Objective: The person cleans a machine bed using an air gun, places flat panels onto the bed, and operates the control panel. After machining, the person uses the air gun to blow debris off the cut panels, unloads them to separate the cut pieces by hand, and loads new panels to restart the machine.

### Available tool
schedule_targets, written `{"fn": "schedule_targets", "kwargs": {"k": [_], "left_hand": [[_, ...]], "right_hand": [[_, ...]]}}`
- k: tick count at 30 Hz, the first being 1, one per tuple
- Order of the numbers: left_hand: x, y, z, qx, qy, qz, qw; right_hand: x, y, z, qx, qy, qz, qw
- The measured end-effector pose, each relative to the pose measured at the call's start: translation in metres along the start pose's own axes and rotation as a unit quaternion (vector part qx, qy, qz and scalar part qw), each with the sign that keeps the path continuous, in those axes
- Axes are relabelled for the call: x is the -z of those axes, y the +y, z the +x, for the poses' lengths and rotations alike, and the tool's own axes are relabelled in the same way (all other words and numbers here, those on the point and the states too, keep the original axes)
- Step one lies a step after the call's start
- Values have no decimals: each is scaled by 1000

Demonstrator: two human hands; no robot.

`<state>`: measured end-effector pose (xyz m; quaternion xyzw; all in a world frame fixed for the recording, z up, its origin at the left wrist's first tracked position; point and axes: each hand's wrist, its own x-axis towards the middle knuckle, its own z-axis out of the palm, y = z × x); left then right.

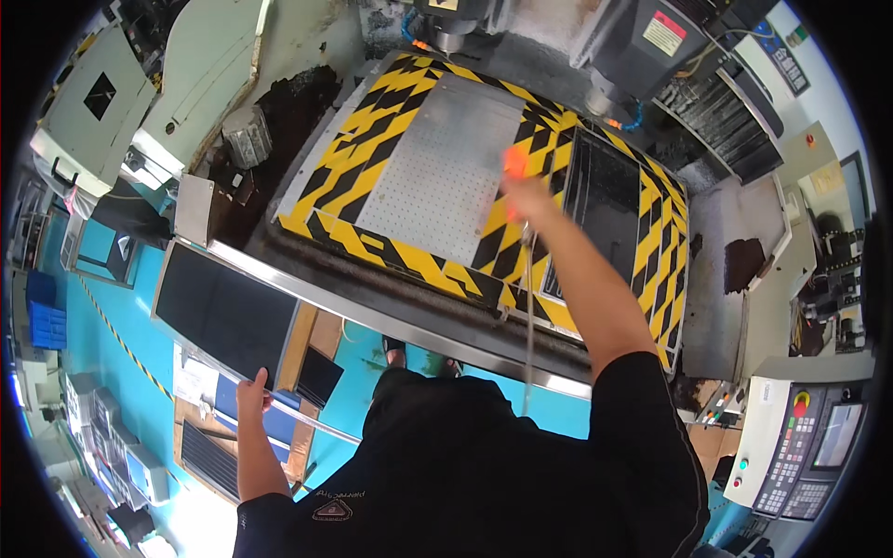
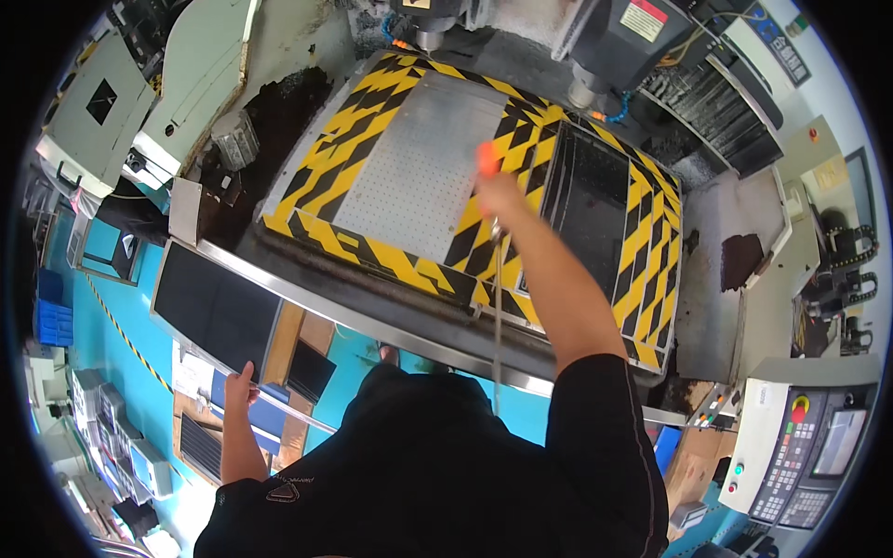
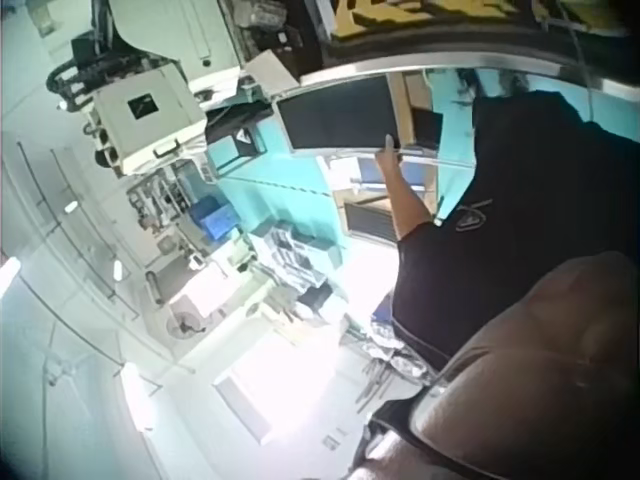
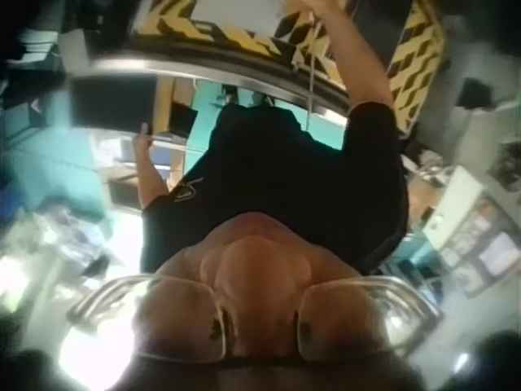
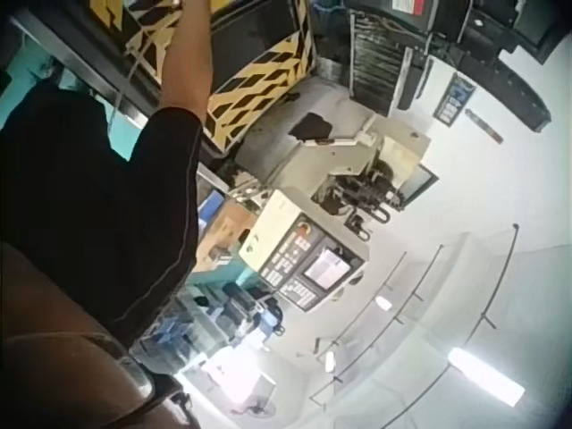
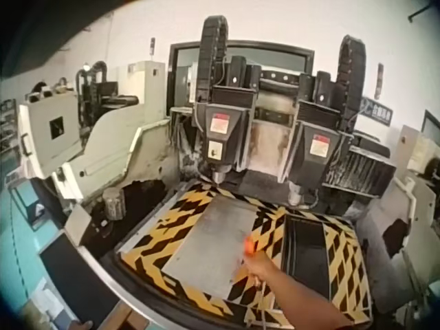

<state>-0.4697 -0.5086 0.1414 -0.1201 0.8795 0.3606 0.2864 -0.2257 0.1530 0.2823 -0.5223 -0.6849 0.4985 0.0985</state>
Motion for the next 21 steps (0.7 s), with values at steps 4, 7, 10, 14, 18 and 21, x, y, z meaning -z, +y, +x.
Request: {"fn": "schedule_targets", "kwargs": {"k": [4, 7, 10, 14, 18, 21], "left_hand": [[4, -6, 3, 14, -24, -44, 999], [8, -5, 1, 27, -40, -34, 998], [8, -7, -5, 30, -66, -72, 995], [14, -1, -4, 79, -76, -83, 990], [19, 4, -6, 64, -126, -91, 986], [19, 5, -8, 66, -130, -93, 985]], "right_hand": [[-64, -4, 21, 27, -25, 59, 998], [-72, -20, 66, -7, -83, 137, 987], [-72, -54, 115, -77, 42, 273, 958], [-77, -85, 145, -26, 29, 98, 994], [-72, -86, 152, 19, 4, -43, 999], [-53, -69, 148, -4, 20, -45, 999]]}}
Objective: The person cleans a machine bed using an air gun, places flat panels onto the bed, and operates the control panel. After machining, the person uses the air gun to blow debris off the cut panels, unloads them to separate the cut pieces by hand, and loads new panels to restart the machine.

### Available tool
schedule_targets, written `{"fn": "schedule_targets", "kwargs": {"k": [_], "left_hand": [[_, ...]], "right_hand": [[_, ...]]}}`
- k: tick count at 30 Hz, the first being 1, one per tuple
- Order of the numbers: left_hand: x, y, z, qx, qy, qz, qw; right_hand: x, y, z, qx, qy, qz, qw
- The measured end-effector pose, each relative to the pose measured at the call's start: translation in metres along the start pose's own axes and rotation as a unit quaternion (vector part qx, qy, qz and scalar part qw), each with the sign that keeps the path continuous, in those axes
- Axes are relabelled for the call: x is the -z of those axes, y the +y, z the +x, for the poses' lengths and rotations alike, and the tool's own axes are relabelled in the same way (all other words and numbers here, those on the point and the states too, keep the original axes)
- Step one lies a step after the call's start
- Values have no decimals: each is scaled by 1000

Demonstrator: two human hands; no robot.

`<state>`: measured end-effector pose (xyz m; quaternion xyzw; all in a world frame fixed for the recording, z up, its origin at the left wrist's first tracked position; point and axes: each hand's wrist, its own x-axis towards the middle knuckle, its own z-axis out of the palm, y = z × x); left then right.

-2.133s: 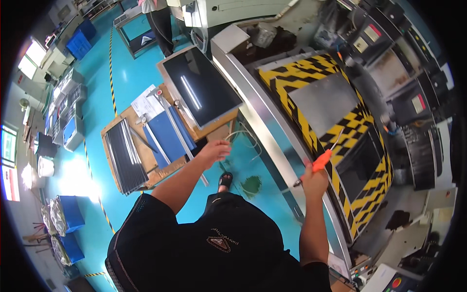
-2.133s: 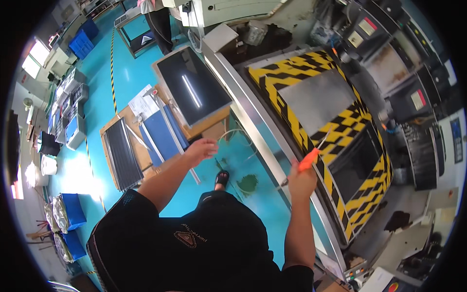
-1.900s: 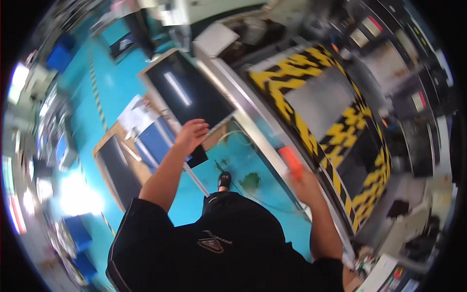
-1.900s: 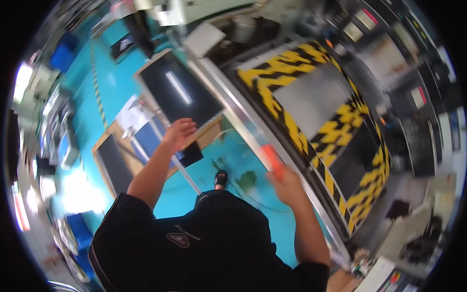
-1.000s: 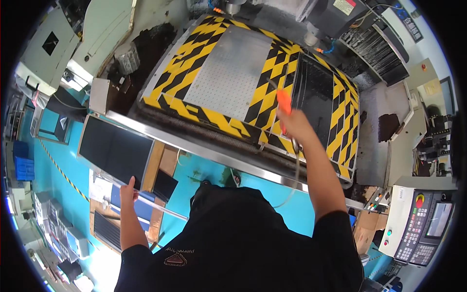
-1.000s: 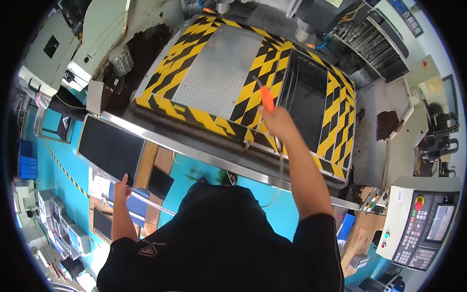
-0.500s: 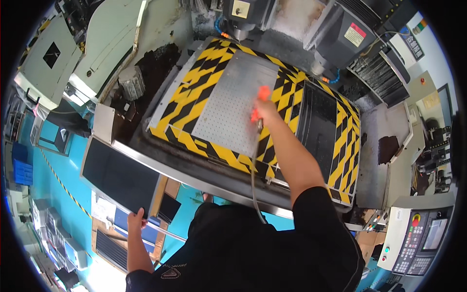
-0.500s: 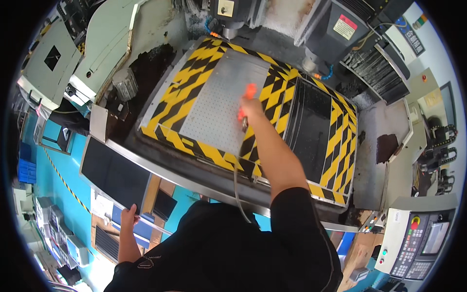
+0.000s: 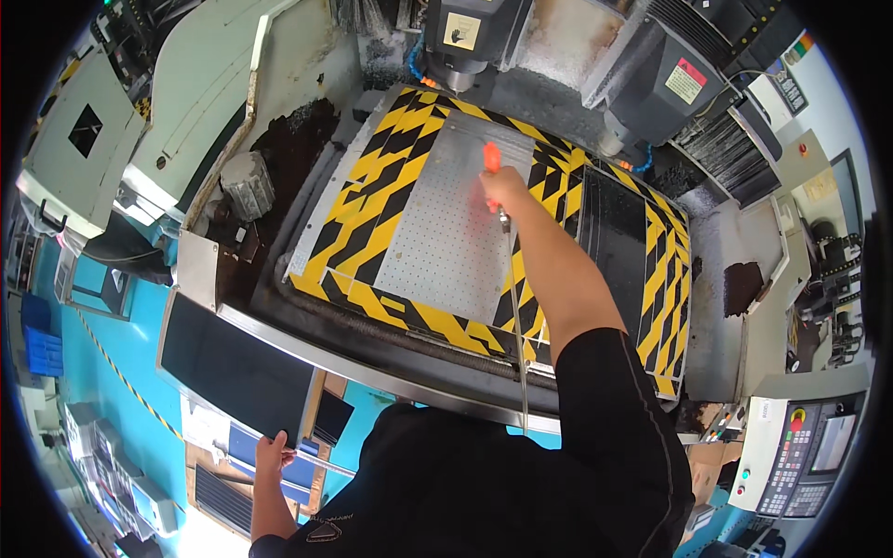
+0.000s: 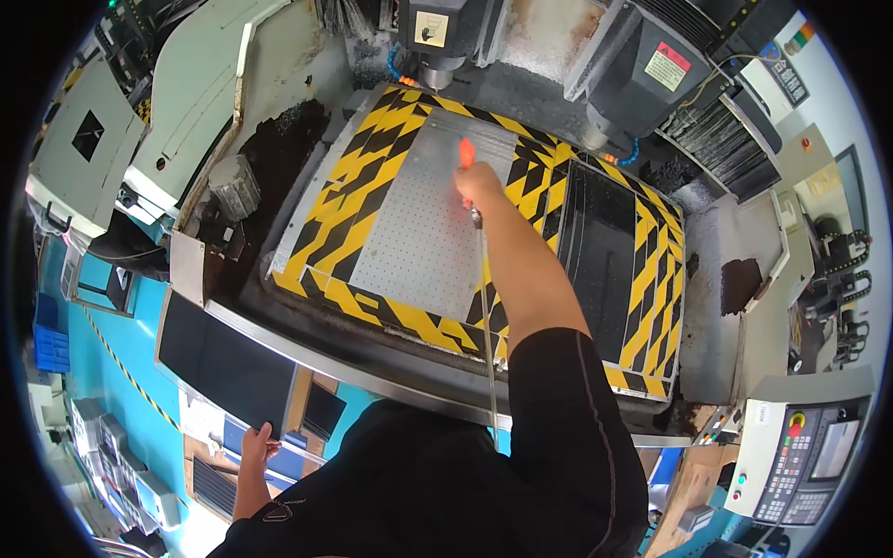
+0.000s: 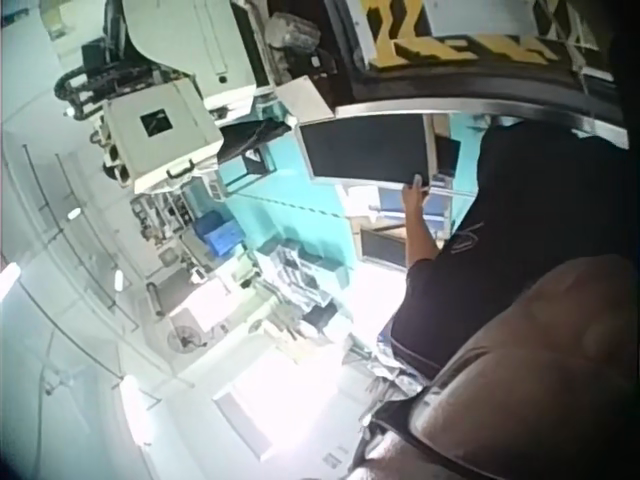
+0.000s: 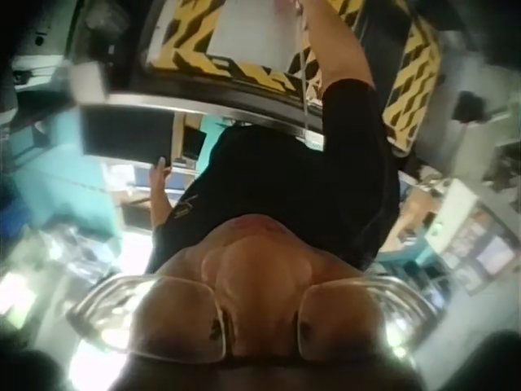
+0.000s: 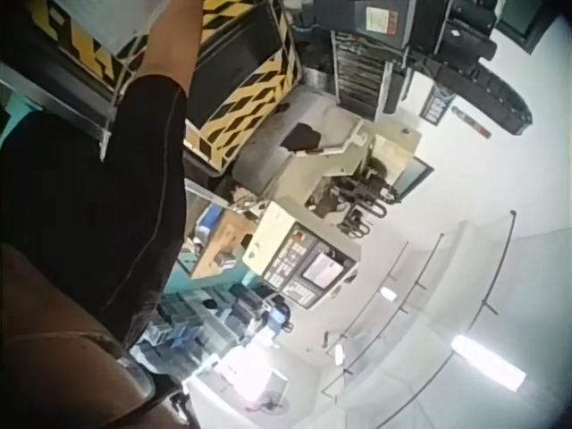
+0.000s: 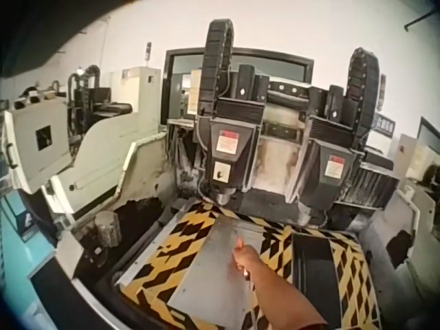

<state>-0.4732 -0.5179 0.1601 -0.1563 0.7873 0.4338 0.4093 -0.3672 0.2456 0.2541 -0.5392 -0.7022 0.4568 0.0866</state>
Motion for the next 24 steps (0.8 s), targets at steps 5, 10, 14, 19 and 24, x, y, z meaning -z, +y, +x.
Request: {"fn": "schedule_targets", "kwargs": {"k": [5, 10, 14, 19, 24], "left_hand": [[-1, 2, 0, 16, 43, 21, 999], [1, 2, 4, 6, 7, 15, 1000], [5, -1, 7, 19, 27, 23, 999], [8, -4, 9, 16, 29, 24, 999], [7, -4, 11, -1, 1, 21, 1000]], "right_hand": [[34, 33, -33, -46, 58, 62, 995], [19, 36, -132, 94, -34, -214, 972], [-3, 34, -247, 169, -100, -324, 925], [5, 45, -344, 173, -160, -306, 922], [35, 76, -389, 169, -161, -286, 930]]}}
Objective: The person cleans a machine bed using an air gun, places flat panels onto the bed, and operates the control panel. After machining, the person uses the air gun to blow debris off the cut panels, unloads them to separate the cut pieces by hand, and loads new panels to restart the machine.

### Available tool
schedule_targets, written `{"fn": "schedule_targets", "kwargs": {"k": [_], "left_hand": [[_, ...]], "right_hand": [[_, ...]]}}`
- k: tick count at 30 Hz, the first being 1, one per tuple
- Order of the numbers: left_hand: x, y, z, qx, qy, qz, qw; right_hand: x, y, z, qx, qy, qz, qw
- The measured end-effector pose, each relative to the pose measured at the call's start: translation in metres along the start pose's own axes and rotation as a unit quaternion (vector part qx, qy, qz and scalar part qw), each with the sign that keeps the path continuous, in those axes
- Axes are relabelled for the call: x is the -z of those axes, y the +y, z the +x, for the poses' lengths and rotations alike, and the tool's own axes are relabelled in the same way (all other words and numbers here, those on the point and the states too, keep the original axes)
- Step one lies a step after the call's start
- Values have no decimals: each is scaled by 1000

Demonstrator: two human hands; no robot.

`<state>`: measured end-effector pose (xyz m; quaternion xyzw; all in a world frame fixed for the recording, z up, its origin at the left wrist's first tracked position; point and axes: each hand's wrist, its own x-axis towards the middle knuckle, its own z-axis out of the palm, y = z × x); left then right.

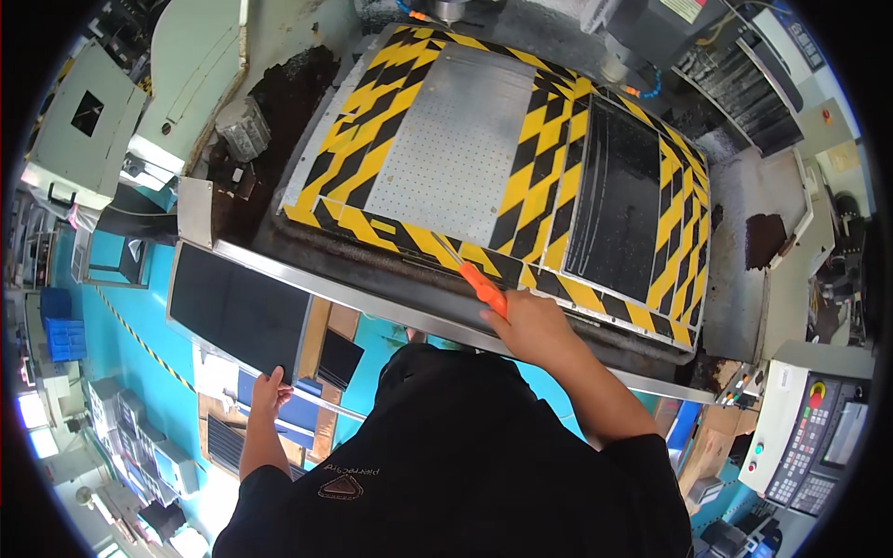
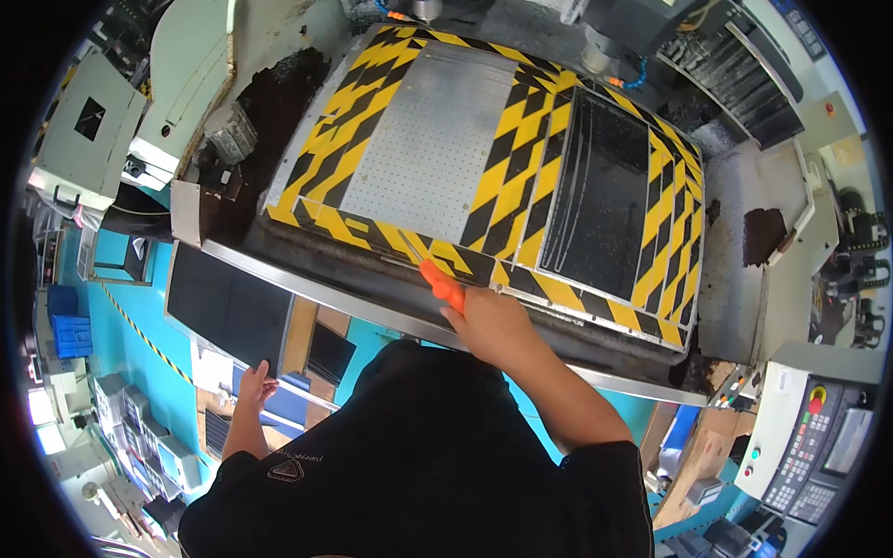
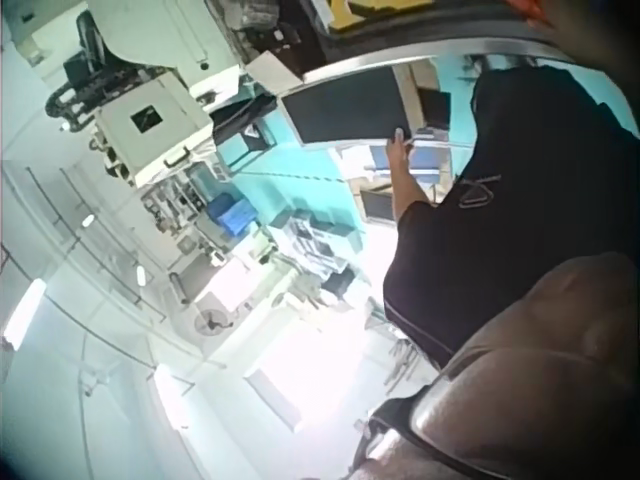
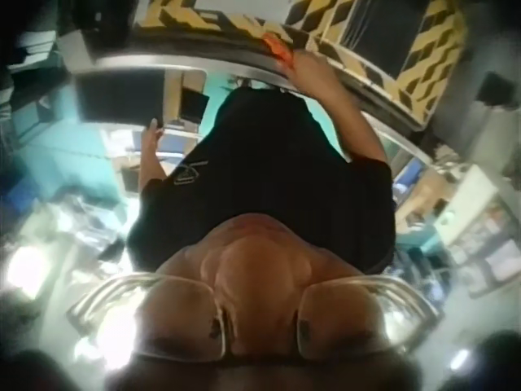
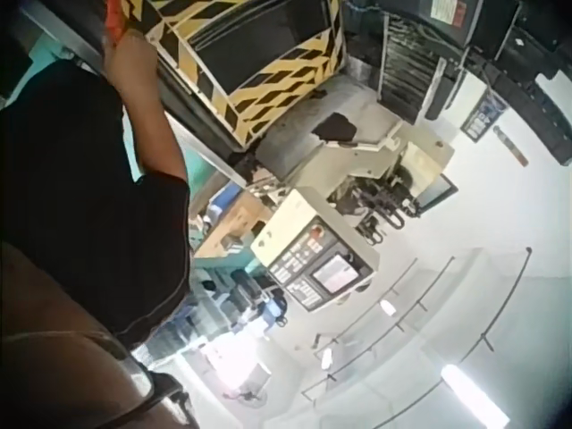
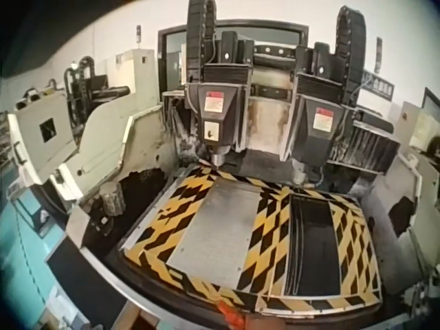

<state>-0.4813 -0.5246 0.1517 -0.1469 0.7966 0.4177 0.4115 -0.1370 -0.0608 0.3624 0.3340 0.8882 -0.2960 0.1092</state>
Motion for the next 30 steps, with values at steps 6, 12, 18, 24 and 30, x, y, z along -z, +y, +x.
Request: {"fn": "schedule_targets", "kwargs": {"k": [6, 12, 18, 24, 30], "left_hand": [[1, -3, 3, -4, 10, -5, 1000], [-3, 0, 1, -26, 8, -6, 1000], [-7, -1, -6, -14, 80, 21, 996], [10, -12, -5, -81, 50, -360, 928], [114, 13, -48, -334, 53, -447, 828]], "right_hand": [[-4, 49, -47, -100, 23, -16, 995], [21, 100, 15, -141, 137, 156, 968], [98, 129, 153, -149, 208, 455, 853], [71, 77, 228, -121, 190, 265, 938], [75, 51, 255, -126, 189, 242, 943]]}}
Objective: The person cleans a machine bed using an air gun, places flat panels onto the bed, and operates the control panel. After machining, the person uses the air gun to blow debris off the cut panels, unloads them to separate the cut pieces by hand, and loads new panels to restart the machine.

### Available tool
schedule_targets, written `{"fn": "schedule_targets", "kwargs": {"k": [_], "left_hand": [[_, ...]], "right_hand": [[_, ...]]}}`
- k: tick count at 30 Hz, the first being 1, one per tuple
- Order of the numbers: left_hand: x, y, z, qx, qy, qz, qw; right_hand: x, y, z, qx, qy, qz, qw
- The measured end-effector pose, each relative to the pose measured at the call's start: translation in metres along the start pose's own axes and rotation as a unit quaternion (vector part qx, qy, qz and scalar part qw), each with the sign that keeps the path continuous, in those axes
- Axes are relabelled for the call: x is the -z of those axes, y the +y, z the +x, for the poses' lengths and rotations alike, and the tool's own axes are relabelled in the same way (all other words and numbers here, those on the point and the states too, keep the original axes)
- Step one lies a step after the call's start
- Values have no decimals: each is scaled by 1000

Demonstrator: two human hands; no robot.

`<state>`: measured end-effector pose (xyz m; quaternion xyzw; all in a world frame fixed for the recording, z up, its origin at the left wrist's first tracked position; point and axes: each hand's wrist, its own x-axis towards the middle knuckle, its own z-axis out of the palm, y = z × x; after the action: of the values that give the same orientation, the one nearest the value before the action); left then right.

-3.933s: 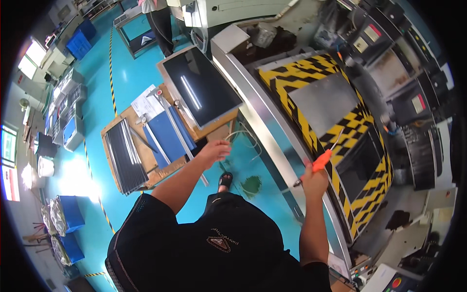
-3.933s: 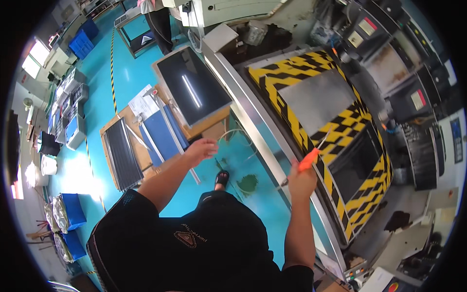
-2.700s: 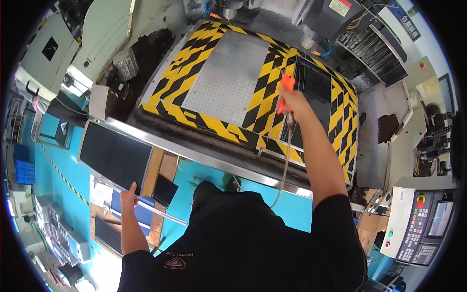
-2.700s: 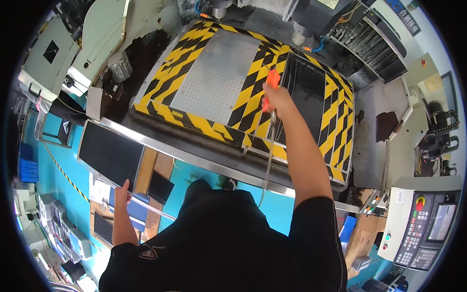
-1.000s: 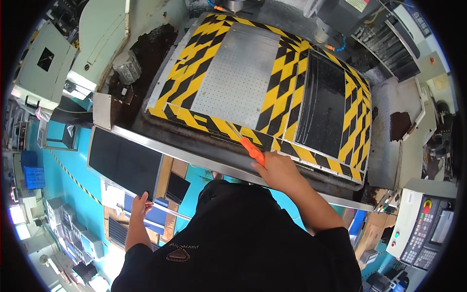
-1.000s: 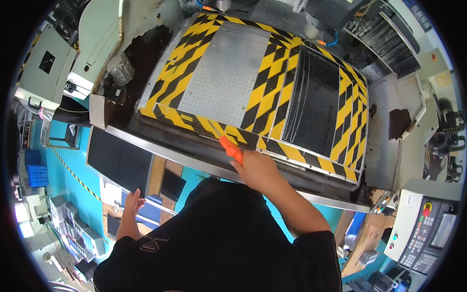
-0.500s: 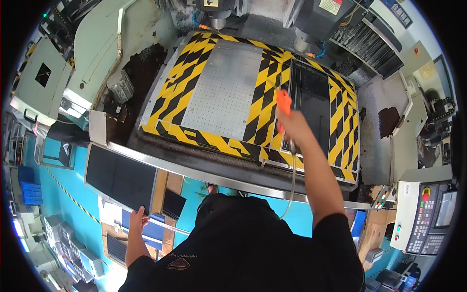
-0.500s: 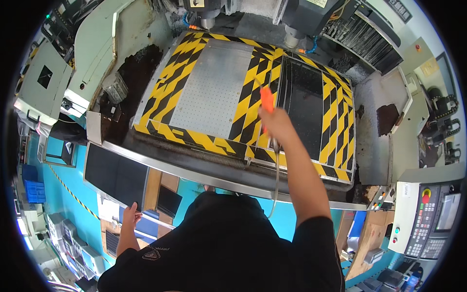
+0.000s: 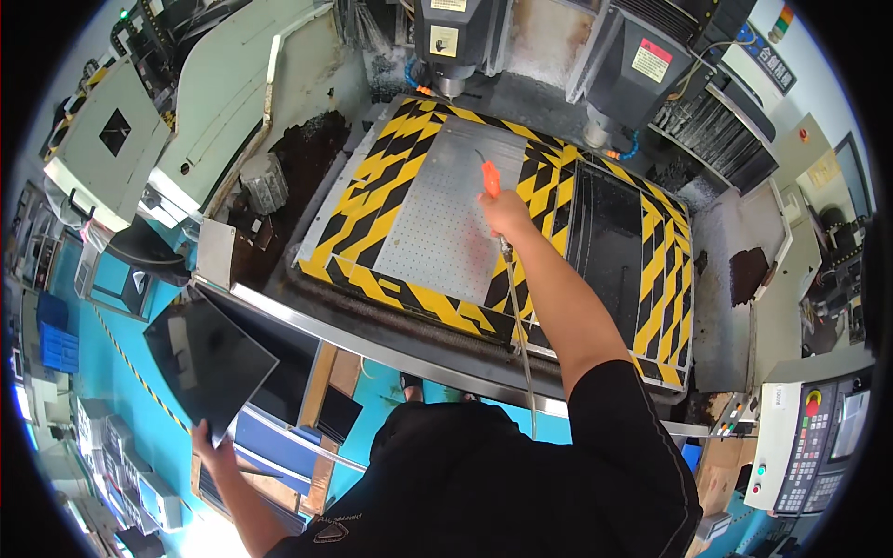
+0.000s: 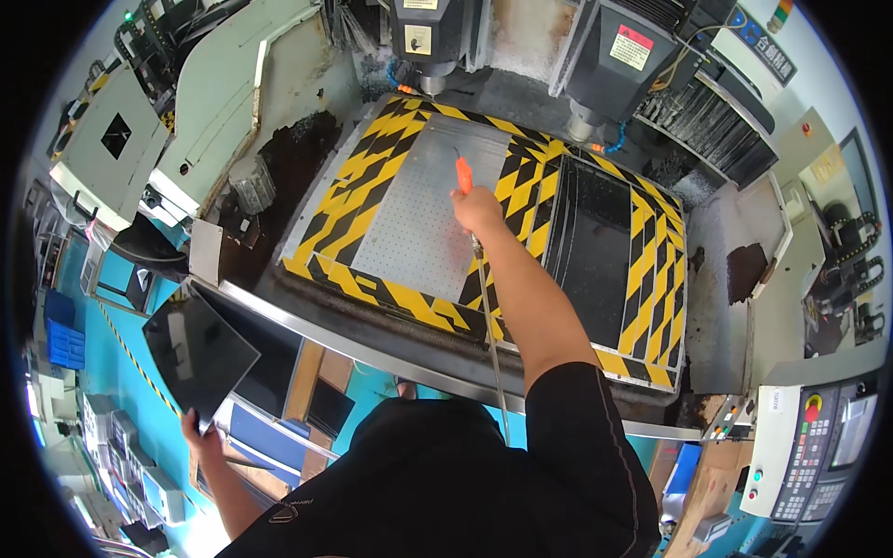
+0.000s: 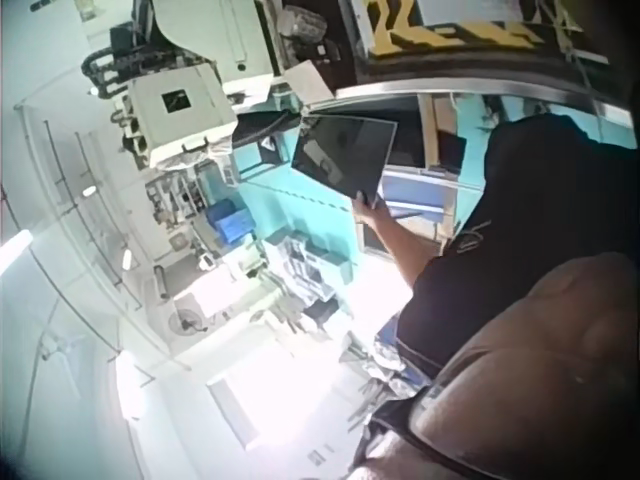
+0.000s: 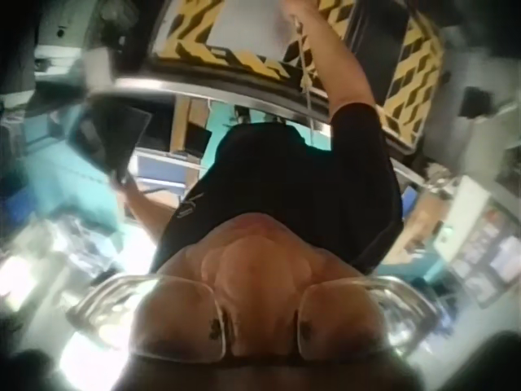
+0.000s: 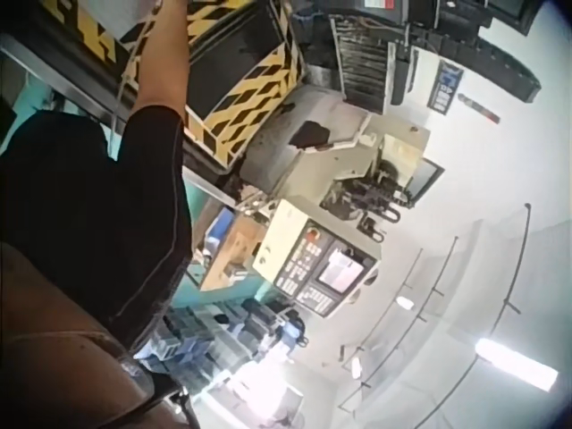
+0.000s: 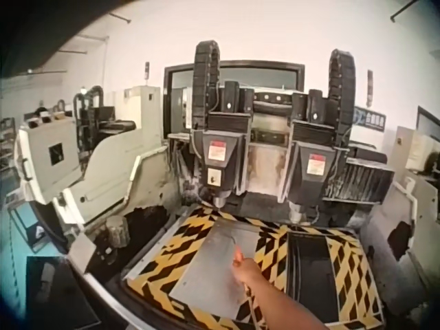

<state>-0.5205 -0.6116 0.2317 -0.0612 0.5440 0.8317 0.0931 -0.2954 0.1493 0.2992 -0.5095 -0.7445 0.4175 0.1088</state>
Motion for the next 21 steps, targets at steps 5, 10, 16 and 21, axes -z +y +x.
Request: {"fn": "schedule_targets", "kwargs": {"k": [5, 10, 16, 21], "left_hand": [[-8, 61, -9, -395, 19, 391, 831], [-56, 96, -15, -372, -7, 341, 863], [-146, 104, -58, -208, -154, 117, 959], [-213, 91, -89, -85, -273, 79, 955]], "right_hand": [[10, -4, 2, -13, -3, -1, 1000], [11, -5, 3, -22, 17, 3, 1000], [33, 27, 20, -54, 39, -3, 998], [54, 57, 7, -94, 66, 4, 993]]}}
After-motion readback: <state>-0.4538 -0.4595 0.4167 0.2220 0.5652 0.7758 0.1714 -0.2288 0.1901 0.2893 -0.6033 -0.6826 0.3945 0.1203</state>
